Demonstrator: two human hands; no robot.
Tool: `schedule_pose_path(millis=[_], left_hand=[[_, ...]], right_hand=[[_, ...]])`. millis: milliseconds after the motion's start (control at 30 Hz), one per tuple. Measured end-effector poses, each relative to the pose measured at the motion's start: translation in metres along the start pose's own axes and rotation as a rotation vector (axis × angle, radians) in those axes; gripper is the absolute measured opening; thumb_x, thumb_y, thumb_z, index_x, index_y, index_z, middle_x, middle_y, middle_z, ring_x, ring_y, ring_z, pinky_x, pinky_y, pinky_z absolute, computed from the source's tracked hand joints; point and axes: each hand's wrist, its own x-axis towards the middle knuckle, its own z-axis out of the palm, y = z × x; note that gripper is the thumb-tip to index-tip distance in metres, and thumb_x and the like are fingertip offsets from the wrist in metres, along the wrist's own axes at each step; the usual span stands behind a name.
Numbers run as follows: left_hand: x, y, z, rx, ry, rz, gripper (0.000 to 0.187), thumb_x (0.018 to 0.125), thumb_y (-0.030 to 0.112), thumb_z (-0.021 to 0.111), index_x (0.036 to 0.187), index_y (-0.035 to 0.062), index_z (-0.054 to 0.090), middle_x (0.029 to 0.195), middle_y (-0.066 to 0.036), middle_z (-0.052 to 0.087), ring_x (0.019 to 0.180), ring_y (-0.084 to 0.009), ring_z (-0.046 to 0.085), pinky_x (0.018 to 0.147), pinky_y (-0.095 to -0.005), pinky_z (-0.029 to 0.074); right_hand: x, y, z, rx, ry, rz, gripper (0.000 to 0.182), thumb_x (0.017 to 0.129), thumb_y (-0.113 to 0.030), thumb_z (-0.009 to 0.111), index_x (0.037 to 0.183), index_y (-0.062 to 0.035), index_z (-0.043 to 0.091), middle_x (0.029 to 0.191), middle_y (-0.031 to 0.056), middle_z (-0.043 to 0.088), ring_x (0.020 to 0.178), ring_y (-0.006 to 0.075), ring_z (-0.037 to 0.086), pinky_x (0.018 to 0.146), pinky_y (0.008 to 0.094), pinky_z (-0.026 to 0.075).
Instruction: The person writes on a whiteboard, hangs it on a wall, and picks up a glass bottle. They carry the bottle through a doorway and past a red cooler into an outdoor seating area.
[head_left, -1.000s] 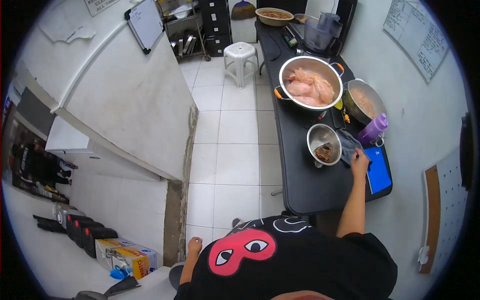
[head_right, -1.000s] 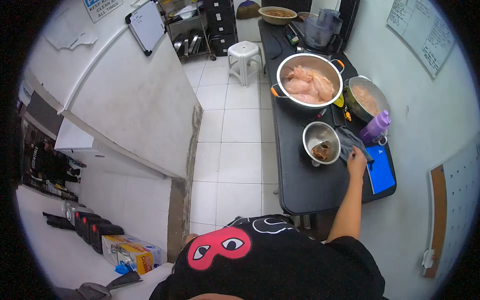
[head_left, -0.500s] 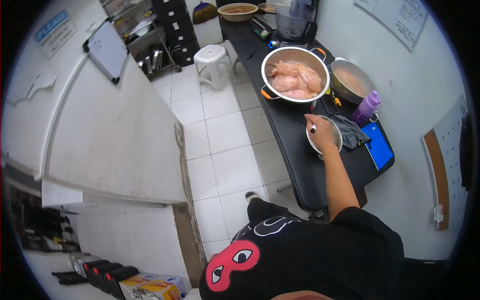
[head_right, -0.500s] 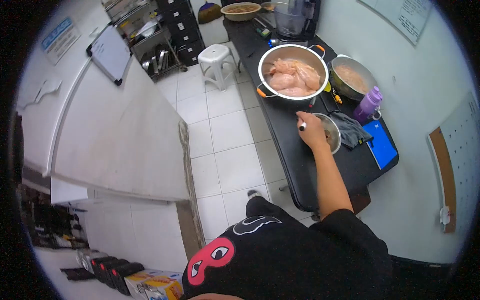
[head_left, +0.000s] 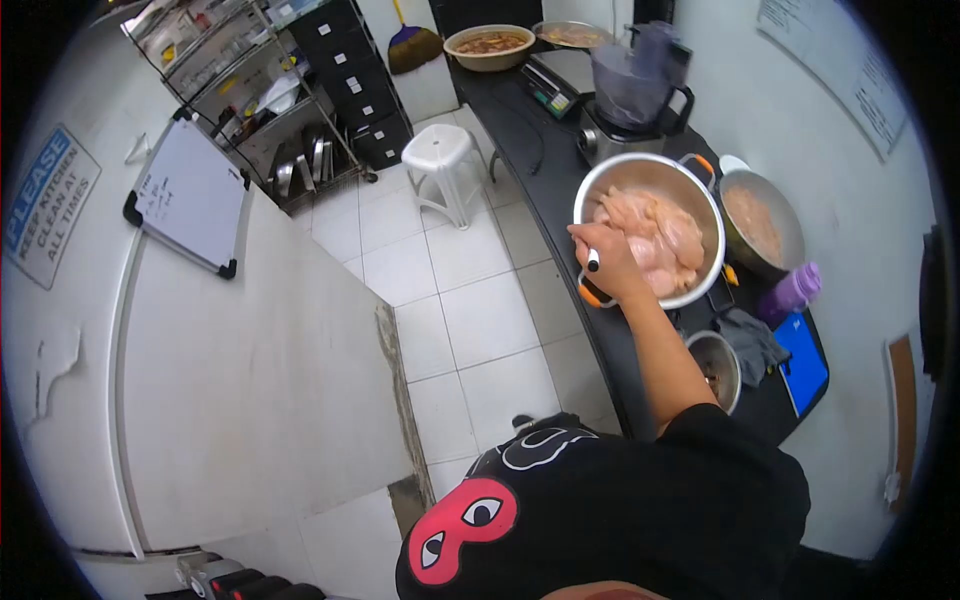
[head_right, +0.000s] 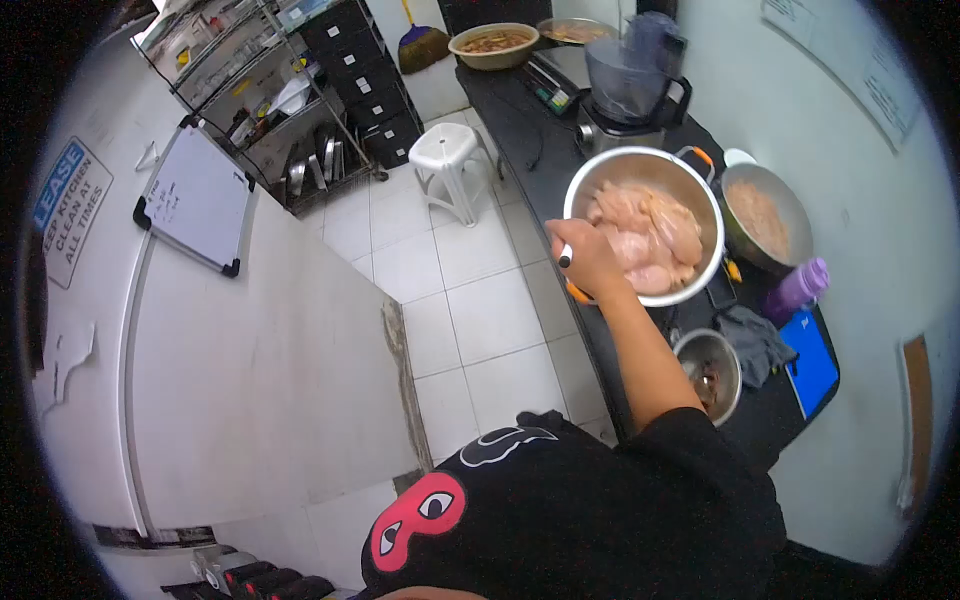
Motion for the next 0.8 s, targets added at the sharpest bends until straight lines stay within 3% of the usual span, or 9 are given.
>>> schedule_pose_path(millis=[167,267,367,433,600,700,800], left_hand=[[0.053,0.063,-0.02,-0.13,0.047,0.114,0.023,0.08,0.021,0.054,0.094,0.0026,0.058,0.07,-0.008,0.06,0.055,-0.0161,0.056,0.052,-0.0317,0.046],[0.1,0.125,-0.023,-0.481,-0.125,0.007,0.023,0.081,0.02,0.055,0.096,0.0025,0.057,0.069,-0.006,0.058,0.054,-0.0134,0.054,0.049,-0.0296,0.045],[0.085,0.23,-0.059,-0.194,-0.101,0.1,0.026,0.08,0.02,0.059,0.099,0.0028,0.056,0.066,-0.006,0.057,0.052,-0.0102,0.053,0.045,-0.0242,0.042],[0.112,0.25,-0.067,-0.047,-0.083,0.162,0.024,0.078,0.023,0.059,0.093,0.0038,0.058,0.067,-0.007,0.059,0.057,-0.0142,0.056,0.052,-0.0282,0.045],[0.232,0.277,-0.09,0.267,-0.104,0.208,0.03,0.078,0.031,0.052,0.087,0.0038,0.061,0.077,-0.015,0.062,0.075,-0.0289,0.06,0.07,-0.0386,0.047],[0.303,0.343,-0.123,0.578,-0.334,0.208,0.036,0.079,0.032,0.044,0.088,0.0028,0.062,0.083,-0.019,0.061,0.084,-0.0345,0.058,0.076,-0.0426,0.044],[0.412,0.412,-0.126,0.588,-0.35,0.294,0.036,0.079,0.03,0.042,0.09,0.0018,0.061,0.09,-0.02,0.06,0.089,-0.0348,0.056,0.08,-0.0427,0.043]], right_hand=[[0.064,0.001,0.049,0.082,-0.079,0.016,0.018,0.076,-0.005,0.053,0.093,-0.003,0.061,0.08,0.0153,0.062,0.073,0.0288,0.06,0.065,0.0329,0.047],[0.079,0.007,0.084,0.133,-0.162,0.017,0.018,0.074,-0.004,0.055,0.092,-0.0036,0.06,0.08,0.0168,0.061,0.071,0.0318,0.059,0.063,0.0345,0.047],[0.093,0.018,0.112,0.16,-0.227,0.066,0.018,0.074,-0.004,0.056,0.091,-0.0038,0.061,0.079,0.0173,0.061,0.07,0.0324,0.06,0.062,0.0348,0.047],[0.105,0.029,0.128,0.153,-0.23,0.099,0.017,0.075,-0.004,0.056,0.091,-0.0038,0.061,0.079,0.0177,0.061,0.071,0.0328,0.06,0.062,0.035,0.047],[0.151,0.059,0.157,0.028,-0.182,0.205,0.017,0.076,-0.005,0.054,0.091,-0.0032,0.061,0.081,0.0182,0.061,0.075,0.0334,0.06,0.065,0.0347,0.047],[0.187,0.076,0.171,-0.138,-0.171,0.264,0.017,0.076,-0.004,0.052,0.091,-0.0023,0.06,0.081,0.0186,0.061,0.076,0.0337,0.06,0.066,0.0349,0.047],[0.229,0.081,0.19,-0.135,-0.097,0.258,0.018,0.075,-0.003,0.053,0.091,-0.0013,0.06,0.081,0.0192,0.061,0.076,0.034,0.06,0.066,0.0359,0.047]])
